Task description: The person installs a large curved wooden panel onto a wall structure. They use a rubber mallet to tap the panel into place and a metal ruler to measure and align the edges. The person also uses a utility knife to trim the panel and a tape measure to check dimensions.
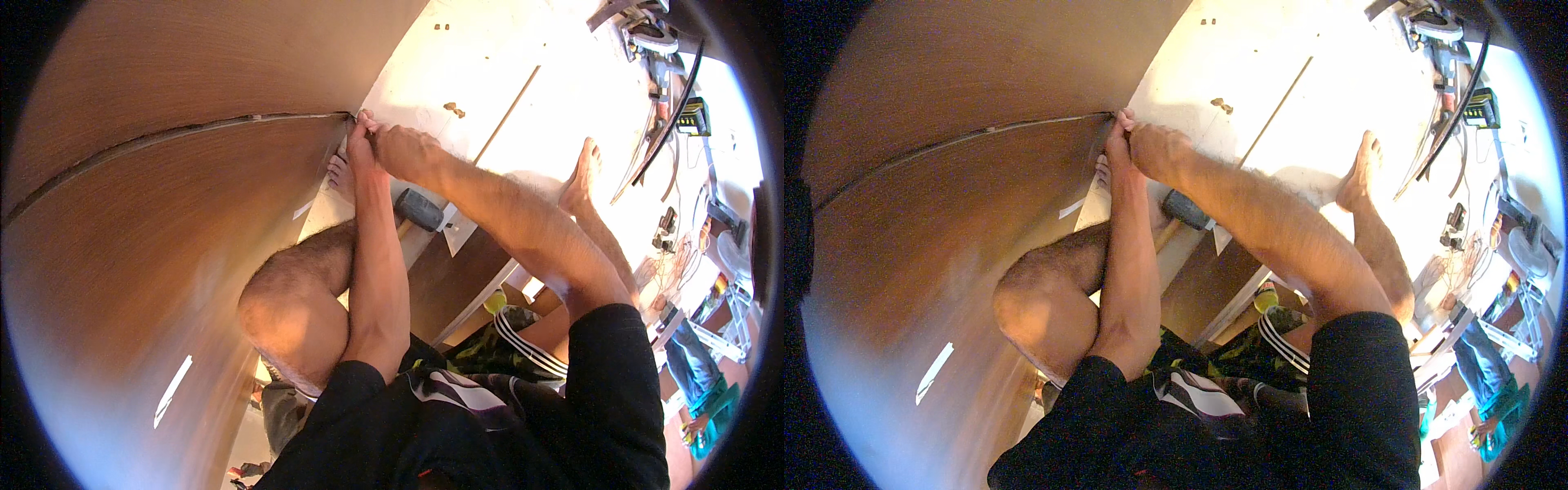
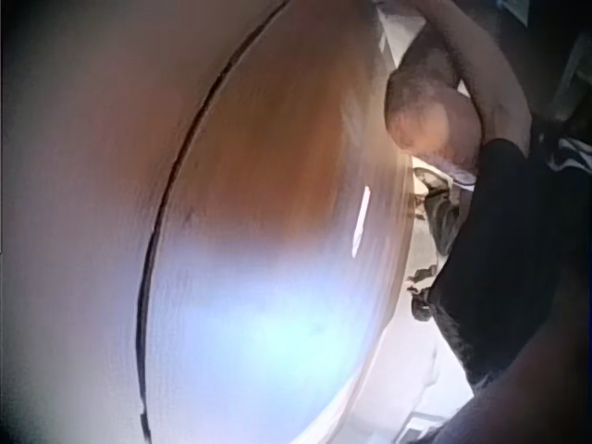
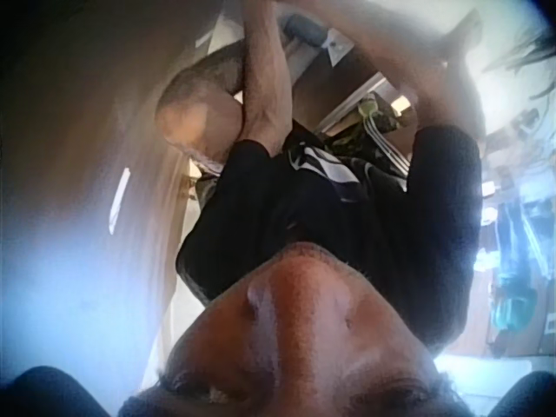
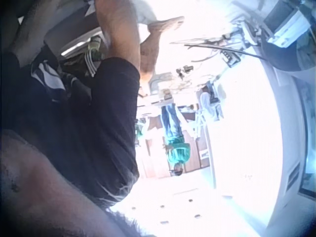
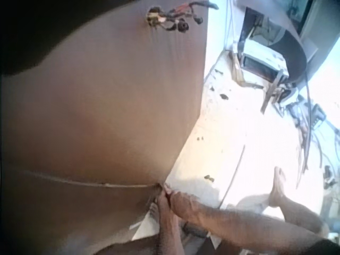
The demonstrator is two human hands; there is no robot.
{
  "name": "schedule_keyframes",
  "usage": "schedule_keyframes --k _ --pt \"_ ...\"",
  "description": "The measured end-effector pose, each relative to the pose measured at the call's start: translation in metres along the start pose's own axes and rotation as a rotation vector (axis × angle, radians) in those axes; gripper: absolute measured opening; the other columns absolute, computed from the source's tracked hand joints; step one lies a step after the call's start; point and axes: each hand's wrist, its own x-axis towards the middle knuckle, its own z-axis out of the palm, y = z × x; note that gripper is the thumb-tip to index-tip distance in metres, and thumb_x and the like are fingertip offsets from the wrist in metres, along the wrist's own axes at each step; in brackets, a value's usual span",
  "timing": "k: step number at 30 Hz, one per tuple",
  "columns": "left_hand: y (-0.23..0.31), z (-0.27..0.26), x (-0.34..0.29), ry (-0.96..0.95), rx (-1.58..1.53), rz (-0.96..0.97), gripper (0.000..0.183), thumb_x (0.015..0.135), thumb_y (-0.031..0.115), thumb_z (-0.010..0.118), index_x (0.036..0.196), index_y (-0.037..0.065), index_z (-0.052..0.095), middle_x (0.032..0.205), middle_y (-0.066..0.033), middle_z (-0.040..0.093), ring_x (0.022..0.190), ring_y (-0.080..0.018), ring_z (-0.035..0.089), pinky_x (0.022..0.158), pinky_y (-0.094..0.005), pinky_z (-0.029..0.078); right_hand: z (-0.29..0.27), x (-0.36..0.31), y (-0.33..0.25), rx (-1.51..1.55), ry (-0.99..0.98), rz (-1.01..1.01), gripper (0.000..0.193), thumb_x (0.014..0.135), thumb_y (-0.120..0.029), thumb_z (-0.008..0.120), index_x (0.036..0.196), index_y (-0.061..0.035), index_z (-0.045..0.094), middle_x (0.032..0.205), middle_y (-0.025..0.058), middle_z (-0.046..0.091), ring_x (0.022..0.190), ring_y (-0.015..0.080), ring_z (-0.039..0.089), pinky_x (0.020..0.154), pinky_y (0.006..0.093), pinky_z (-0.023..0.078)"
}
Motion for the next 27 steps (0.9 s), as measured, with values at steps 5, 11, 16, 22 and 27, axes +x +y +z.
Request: schedule_keyframes --k 5,11,16,22,27 --pt "0.003 -0.021 0.013 0.03 0.019 -0.009 0.012 0.108 0.014 0.056 0.101 0.005 0.061 0.077 0.0005 0.061 0.07 -0.0109 0.06 0.07 -0.0266 0.055 0.013 0.02 0.013 -0.19 -0.043 -0.173 0.036 0.11 -0.023 0.041 0.111 -0.003 0.07 0.101 0.0196 0.078 0.09 0.035 0.079 0.074 0.0493 0.064" --pt "0.017 -0.041 0.022 0.076 0.103 0.019 0.013 0.11 0.014 0.053 0.106 0.006 0.062 0.079 0.0023 0.06 0.068 -0.0088 0.059 0.068 -0.0253 0.054 0.033 0.02 0.009 -0.089 0.097 -0.097 0.033 0.108 -0.02 0.04 0.108 0.0031 0.063 0.087 0.0232 0.076 0.079 0.0377 0.078 0.068 0.0483 0.064" --pt "-0.001 -0.014 0.003 0.04 0.037 0.013 0.014 0.109 0.017 0.056 0.11 0.004 0.062 0.08 0.0003 0.06 0.07 -0.0096 0.06 0.068 -0.0251 0.054 0.005 0.001 0.002 0.037 -0.003 0.012 0.03 0.106 -0.018 0.042 0.114 0.004 0.061 0.094 0.0251 0.077 0.088 0.0388 0.078 0.08 0.0537 0.062" --pt "0.005 -0.015 0.008 -0.071 -0.12 -0.15 0.015 0.108 0.017 0.059 0.11 0.003 0.062 0.079 -0.0009 0.06 0.07 -0.0108 0.059 0.068 -0.0253 0.053 0.021 0.01 -0.003 -0.024 0.046 0.035 0.03 0.104 -0.017 0.043 0.114 0.0046 0.061 0.097 0.0261 0.076 0.092 0.0391 0.078 0.081 0.0531 0.062" --pt "0.012 -0.019 0.019 0.054 0.009 -0.061 0.013 0.107 0.017 0.061 0.11 0.005 0.063 0.083 0.0001 0.061 0.071 -0.0105 0.057 0.069 -0.0251 0.053 0.024 0.029 -0.008 -0.015 -0.054 0.087 0.034 0.108 -0.026 0.048 0.126 -0.0013 0.061 0.114 0.0154 0.076 0.103 0.0336 0.077 0.089 0.0513 0.06"
